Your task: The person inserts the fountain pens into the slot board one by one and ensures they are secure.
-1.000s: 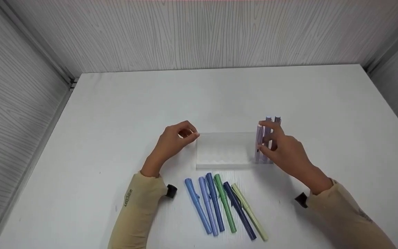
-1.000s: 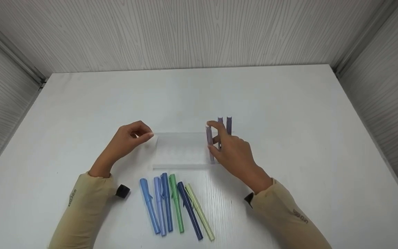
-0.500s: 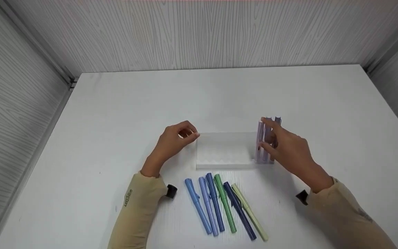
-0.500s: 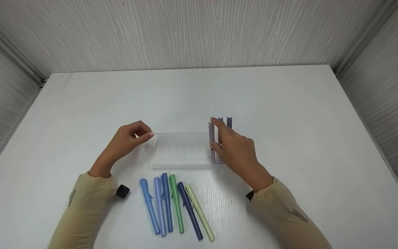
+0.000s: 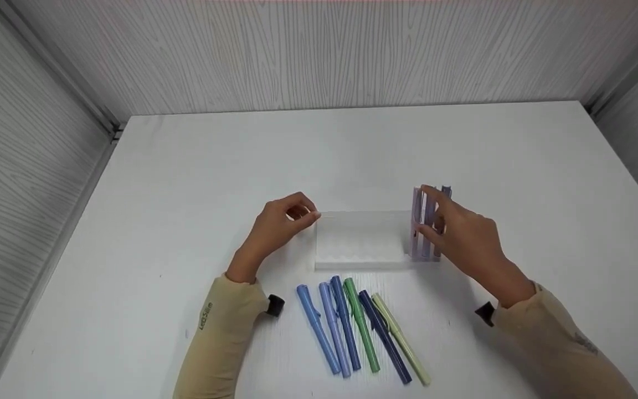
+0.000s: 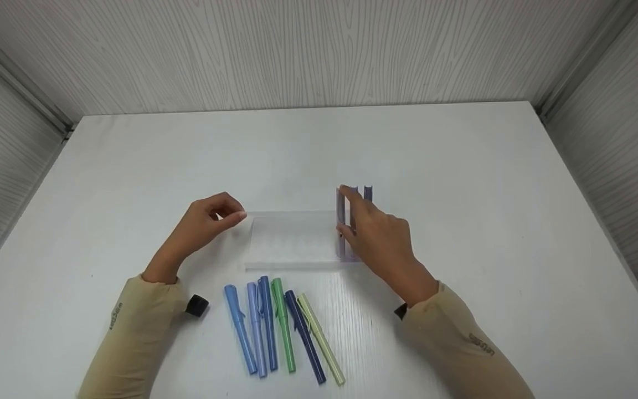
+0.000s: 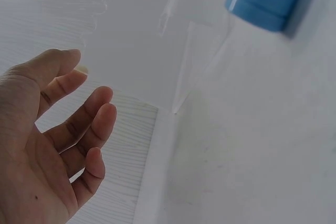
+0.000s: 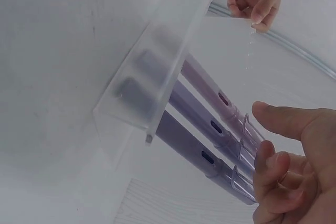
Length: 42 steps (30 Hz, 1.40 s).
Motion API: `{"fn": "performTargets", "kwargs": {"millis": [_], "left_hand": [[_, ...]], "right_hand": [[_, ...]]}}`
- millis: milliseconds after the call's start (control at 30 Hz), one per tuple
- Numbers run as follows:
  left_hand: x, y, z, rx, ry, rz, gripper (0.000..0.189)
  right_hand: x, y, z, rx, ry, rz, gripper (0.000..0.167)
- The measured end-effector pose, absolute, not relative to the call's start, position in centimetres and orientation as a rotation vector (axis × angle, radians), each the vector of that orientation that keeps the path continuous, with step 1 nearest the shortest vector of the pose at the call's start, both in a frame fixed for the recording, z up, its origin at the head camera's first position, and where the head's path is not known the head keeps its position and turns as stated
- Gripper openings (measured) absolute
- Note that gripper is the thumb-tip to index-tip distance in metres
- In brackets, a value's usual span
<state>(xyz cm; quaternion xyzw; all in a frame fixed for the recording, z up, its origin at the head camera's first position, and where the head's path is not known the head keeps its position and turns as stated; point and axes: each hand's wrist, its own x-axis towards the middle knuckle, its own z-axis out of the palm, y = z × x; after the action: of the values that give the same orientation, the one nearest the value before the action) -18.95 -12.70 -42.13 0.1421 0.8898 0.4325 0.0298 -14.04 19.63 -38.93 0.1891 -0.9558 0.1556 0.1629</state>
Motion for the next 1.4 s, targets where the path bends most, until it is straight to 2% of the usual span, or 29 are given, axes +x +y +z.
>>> {"fn": "performTargets", "kwargs": {"millis": [400,800,1400], "left_hand": [[-19.2,-12.4,-41.7,0.43,2.736,1.307,0.02],[-19.0,-12.3,-41.5,0.404,2.738,1.289,0.02],[-18.9,-12.2,-41.8,0.386,2.738,1.306,0.02]], "right_hand": [[-12.3,19.6,-38.3,0.619,-2.851,0.503,0.065],[-10.5,19.1,-38.2,0.717,-3.014,0.636,0.075],[-9.4,17.8,-39.8,1.086,-3.232,0.777,0.076]]}}
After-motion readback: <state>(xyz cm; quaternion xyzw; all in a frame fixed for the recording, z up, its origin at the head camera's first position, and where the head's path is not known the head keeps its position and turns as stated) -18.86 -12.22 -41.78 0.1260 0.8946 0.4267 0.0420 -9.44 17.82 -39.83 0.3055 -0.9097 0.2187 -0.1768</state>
